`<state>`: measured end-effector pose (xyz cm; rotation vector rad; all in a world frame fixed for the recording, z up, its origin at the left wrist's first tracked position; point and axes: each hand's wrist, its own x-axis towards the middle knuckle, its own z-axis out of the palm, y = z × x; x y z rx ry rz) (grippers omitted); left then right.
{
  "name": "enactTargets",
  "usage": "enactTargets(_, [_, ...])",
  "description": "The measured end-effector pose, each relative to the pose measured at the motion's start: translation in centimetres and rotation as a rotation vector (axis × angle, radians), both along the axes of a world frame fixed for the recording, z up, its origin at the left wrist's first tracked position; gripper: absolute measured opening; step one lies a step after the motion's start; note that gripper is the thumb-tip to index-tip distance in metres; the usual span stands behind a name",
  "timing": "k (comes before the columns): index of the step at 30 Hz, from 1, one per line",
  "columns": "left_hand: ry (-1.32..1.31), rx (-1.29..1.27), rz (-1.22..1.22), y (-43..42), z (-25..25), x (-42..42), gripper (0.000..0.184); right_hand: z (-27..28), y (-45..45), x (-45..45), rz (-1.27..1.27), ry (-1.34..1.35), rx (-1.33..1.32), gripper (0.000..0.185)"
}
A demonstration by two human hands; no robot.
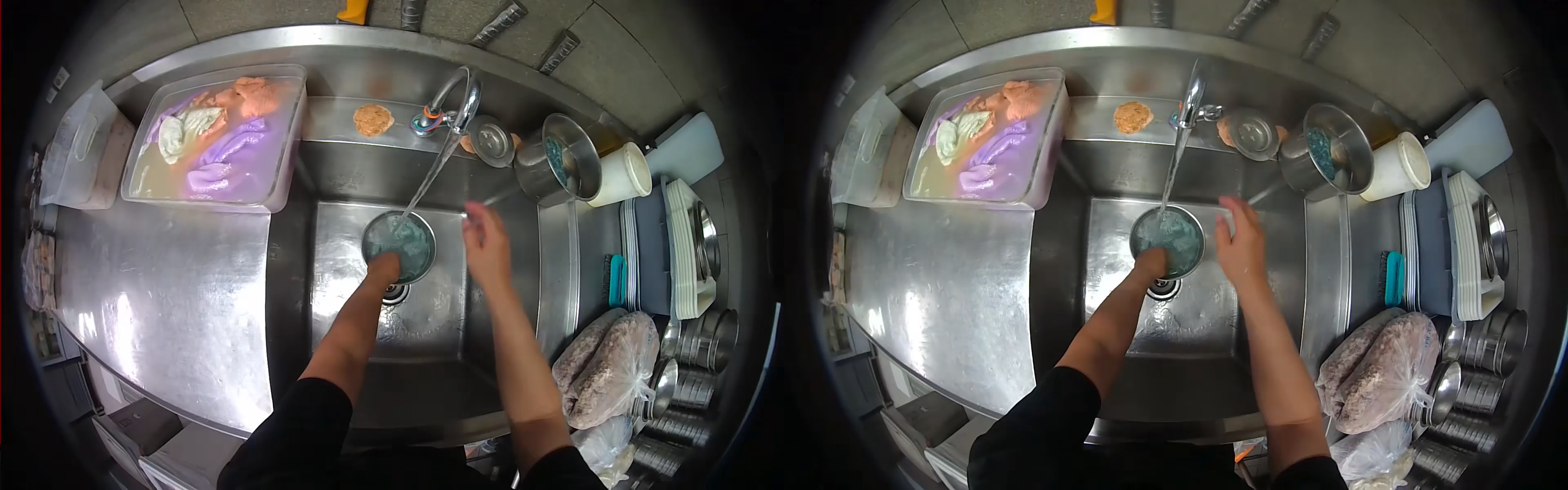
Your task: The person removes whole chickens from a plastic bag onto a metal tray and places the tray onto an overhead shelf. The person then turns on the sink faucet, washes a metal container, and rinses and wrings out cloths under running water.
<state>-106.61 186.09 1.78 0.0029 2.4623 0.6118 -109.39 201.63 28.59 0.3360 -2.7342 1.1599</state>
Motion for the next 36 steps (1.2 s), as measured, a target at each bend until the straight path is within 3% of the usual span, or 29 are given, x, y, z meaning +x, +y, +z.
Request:
enactTargets(1, [0.029, 0.149, 0.033, -0.3, -0.8, -0.1, 0.024, -1.3, 0.3, 1.3, -0.017, -0.106, 0.005, 0.031])
enactTargets(3, [0.15, 0.214, 0.084, -1.1, 2.0, -1.2, 0.022, -4.6, -0.2, 2.3, -0.023, -0.188, -0.066, 0.033])
enactTargets(5, [0.267, 0.284, 0.126, -2.3, 6.7, -2.1, 0.02, -7.9, -1.4, 2.5, 0.012, -0.267, -0.155, 0.037])
enactTargets(8, [0.327, 0.414, -0.056, -4.7, 15.7, -4.0, 0.02, -11.7, -4.9, 0.7, 0.101, -0.252, -0.173, 0.037])
enactTargets(10, [0.42, 0.228, -0.2, -6.3, 20.8, -4.6, 0.022, -10.7, -6.1, -1.1, 0.147, -0.249, -0.159, 0.036])
enactTargets(11, [0.425, 0.217, -0.199, -7.2, 23.1, -4.4, 0.022, -8.8, -6.3, -2.5, 0.194, -0.431, -0.042, 0.039])
enactTargets(12, [0.537, 0.268, -0.123, -8.2, 25.2, -4.3, 0.025, -6.6, -6.7, -3.8, 0.238, -0.61, 0.078, 0.042])
enactTargets(13, [0.647, 0.322, -0.048, -9.0, 26.4, -4.1, 0.029, -4.3, -7.5, -4.9, 0.241, -0.602, 0.07, 0.042])
enactTargets(14, [0.65, 0.317, -0.052, -9.4, 26.1, -3.8, 0.029, -2.0, -8.0, -5.8, 0.218, -0.585, 0.162, 0.039])
enactTargets(16, [0.658, 0.534, 0.471, -9.7, 25.3, -3.6, 0.044, 0.0, -8.2, -7.1, 0.19, -0.552, 0.254, 0.037])
enactTargets(17, [0.669, 0.536, 0.465, -9.3, 25.3, -3.3, 0.044, 0.5, -7.9, -7.7, 0.203, -0.526, 0.002, 0.037])
enactTargets(18, [0.291, 0.689, 0.708, -7.9, 25.7, -2.7, 0.053, 0.7, -7.7, -8.0, 0.215, -0.499, -0.248, 0.036])
enactTargets(19, [-0.113, 0.82, 0.932, -6.5, 25.8, -2.3, 0.063, 0.7, -8.0, -7.2, 0.211, -0.497, -0.247, 0.036])
enactTargets(20, [-0.366, 0.989, 1.01, -5.3, 25.9, -2.5, 0.068, 0.4, -8.6, -6.0, 0.183, -0.573, -0.616, 0.035])
enactTargets(21, [-0.364, 0.99, 0.999, -4.7, 25.3, -3.2, 0.068, 0.3, -9.3, -4.7, 0.151, -0.633, -0.99, 0.033])
enactTargets(23, [-0.328, 1.637, 1.05, -3.7, 20.8, -5.1, 0.062, 1.7, -10.2, -1.1, 0.026, -0.607, -1.079, 0.028])
enactTargets(24, [-0.379, 1.965, 1.05, -4.1, 14.5, -6.9, 0.047, 0.6, -10.6, 0.2, 0.018, -0.56, -1.023, 0.026])
enactTargets(25, [-0.384, 1.964, 1.042, -3.4, 11.4, -7.4, 0.047, -0.3, -10.9, 0.8, 0.014, -0.512, -0.965, 0.024])
enactTargets(26, [-0.063, 1.875, 1.05, -2.3, 9.2, -7.2, 0.039, -0.4, -10.9, 0.7, 0.013, -0.507, -0.964, 0.024])
enactTargets(27, [0.249, 1.76, 1.045, -1.6, 8.3, -7.1, 0.032, -0.3, -10.9, 0.6, -0.058, -0.363, -0.729, 0.024])
enactTargets(28, [0.025, 1.624, 1.254, -1.9, 18.8, -4.3, 0.024, -0.5, -11.0, 0.4, -0.126, -0.22, -0.496, 0.024])
enactTargets(29, [0.024, 1.616, 1.256, -1.8, 19.4, -4.0, 0.024, -1.3, -10.9, -0.1, -0.127, -0.225, -0.502, 0.024])
enactTargets(31, [-0.048, 1.643, 1.201, -1.8, 20.0, -3.6, 0.023, -2.4, -10.3, -2.2, -0.135, -0.083, -0.271, 0.027])
enactTargets(32, [-0.046, 1.635, 1.203, -2.3, 20.4, -3.3, 0.023, -2.5, -10.0, -3.7, -0.197, -0.205, -0.115, 0.026])
enactTargets(34, [-0.165, 1.369, 0.915, -3.9, 22.4, -1.8, 0.026, -3.2, -9.8, -6.0, -0.197, -0.185, -0.014, 0.027])
enactTargets(36, [-0.157, 1.287, 0.931, -4.7, 24.5, -0.4, 0.029, -4.9, -9.6, -8.1, -0.208, -0.156, 0.093, 0.027])
